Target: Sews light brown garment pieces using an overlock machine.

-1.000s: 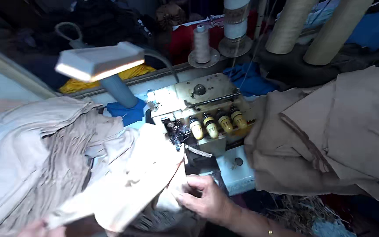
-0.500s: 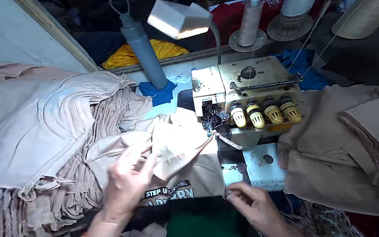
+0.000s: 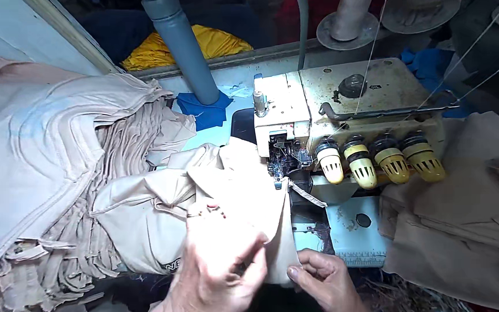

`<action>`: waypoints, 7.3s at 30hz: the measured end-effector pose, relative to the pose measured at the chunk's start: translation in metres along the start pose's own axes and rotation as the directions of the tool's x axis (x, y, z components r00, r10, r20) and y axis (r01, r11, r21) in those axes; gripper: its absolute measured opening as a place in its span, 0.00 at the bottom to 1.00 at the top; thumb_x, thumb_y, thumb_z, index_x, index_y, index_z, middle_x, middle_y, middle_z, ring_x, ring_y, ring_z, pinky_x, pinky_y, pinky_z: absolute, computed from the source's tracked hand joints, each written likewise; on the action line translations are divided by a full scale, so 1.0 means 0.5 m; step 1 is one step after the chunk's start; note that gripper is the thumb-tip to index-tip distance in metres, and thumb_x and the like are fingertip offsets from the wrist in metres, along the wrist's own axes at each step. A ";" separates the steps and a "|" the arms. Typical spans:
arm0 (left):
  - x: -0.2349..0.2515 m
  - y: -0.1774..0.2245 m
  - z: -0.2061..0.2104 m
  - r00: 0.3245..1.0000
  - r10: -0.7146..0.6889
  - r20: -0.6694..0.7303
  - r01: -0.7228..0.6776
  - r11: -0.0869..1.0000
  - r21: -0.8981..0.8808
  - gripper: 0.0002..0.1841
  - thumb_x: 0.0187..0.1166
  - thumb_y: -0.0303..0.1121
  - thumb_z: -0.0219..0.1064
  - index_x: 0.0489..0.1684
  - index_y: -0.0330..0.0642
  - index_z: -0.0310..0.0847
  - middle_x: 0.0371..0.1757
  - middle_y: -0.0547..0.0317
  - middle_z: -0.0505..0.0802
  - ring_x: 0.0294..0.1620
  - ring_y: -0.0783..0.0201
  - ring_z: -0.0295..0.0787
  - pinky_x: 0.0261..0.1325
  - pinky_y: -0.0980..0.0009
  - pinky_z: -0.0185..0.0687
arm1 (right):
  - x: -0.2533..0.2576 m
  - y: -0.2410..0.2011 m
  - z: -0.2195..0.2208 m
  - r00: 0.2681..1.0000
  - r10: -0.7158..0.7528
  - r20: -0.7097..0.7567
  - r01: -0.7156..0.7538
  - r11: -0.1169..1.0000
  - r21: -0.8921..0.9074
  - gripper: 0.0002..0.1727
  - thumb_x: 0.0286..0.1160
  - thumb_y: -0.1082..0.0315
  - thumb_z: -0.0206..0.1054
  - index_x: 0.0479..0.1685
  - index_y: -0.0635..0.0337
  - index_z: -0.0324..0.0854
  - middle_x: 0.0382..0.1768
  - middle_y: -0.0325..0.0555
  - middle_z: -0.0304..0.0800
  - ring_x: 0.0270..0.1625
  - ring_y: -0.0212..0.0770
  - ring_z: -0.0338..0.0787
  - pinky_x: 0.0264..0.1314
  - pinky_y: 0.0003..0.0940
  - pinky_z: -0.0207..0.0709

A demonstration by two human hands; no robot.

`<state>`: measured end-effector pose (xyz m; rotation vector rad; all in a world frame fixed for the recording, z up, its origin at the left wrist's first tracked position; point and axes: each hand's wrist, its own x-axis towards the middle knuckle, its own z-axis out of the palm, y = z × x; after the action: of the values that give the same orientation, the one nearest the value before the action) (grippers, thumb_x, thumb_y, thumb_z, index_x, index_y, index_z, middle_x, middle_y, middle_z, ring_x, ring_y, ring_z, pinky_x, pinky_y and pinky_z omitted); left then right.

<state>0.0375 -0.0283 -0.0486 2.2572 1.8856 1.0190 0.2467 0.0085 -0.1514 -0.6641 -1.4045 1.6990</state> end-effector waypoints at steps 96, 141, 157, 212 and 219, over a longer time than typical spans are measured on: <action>0.062 0.001 0.087 0.989 -0.071 -0.128 0.093 0.979 0.181 0.08 0.75 0.41 0.68 0.32 0.53 0.93 0.33 0.70 0.89 0.37 0.72 0.84 0.61 0.51 0.68 | 0.105 -0.030 0.055 0.996 -0.037 -0.080 0.056 0.968 0.244 0.06 0.70 0.80 0.67 0.37 0.65 0.90 0.26 0.36 0.93 0.29 0.25 0.90 0.34 0.22 0.87; 0.085 -0.014 0.082 0.997 0.068 -0.045 -0.061 0.989 0.131 0.13 0.75 0.39 0.66 0.17 0.51 0.85 0.25 0.68 0.86 0.30 0.70 0.81 0.48 0.61 0.71 | 0.109 -0.030 0.078 0.993 -0.051 -0.105 0.077 0.960 0.268 0.08 0.71 0.81 0.66 0.37 0.65 0.91 0.30 0.35 0.95 0.33 0.23 0.93 0.40 0.22 0.89; 0.115 -0.048 0.075 0.996 0.080 -0.035 -0.068 0.959 0.275 0.12 0.80 0.35 0.61 0.28 0.44 0.87 0.35 0.59 0.89 0.35 0.60 0.84 0.37 0.62 0.72 | 0.109 -0.047 0.078 0.995 0.088 -0.057 -0.066 0.947 0.315 0.07 0.76 0.81 0.64 0.36 0.66 0.88 0.24 0.39 0.94 0.25 0.29 0.93 0.29 0.25 0.90; 0.068 -0.032 0.099 0.978 0.173 -0.115 -0.148 0.969 0.200 0.08 0.76 0.36 0.68 0.32 0.51 0.94 0.32 0.64 0.90 0.39 0.65 0.85 0.73 0.46 0.65 | 0.108 -0.041 0.099 0.995 -0.047 -0.093 0.064 0.979 0.195 0.09 0.66 0.85 0.64 0.38 0.67 0.87 0.30 0.33 0.94 0.33 0.21 0.92 0.39 0.20 0.88; 0.080 -0.055 0.090 0.983 0.103 -0.149 -0.062 0.964 0.257 0.11 0.75 0.39 0.67 0.34 0.53 0.98 0.48 0.66 0.99 0.48 0.66 0.95 0.66 0.44 0.78 | 0.114 -0.049 0.110 0.999 -0.024 -0.027 0.029 0.980 0.195 0.07 0.73 0.83 0.61 0.40 0.70 0.85 0.26 0.37 0.93 0.27 0.27 0.92 0.31 0.24 0.88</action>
<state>0.0377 0.0317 -0.0771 2.4791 2.1110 1.0569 0.1780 0.0282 -0.1090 -0.5521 -1.2048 1.7744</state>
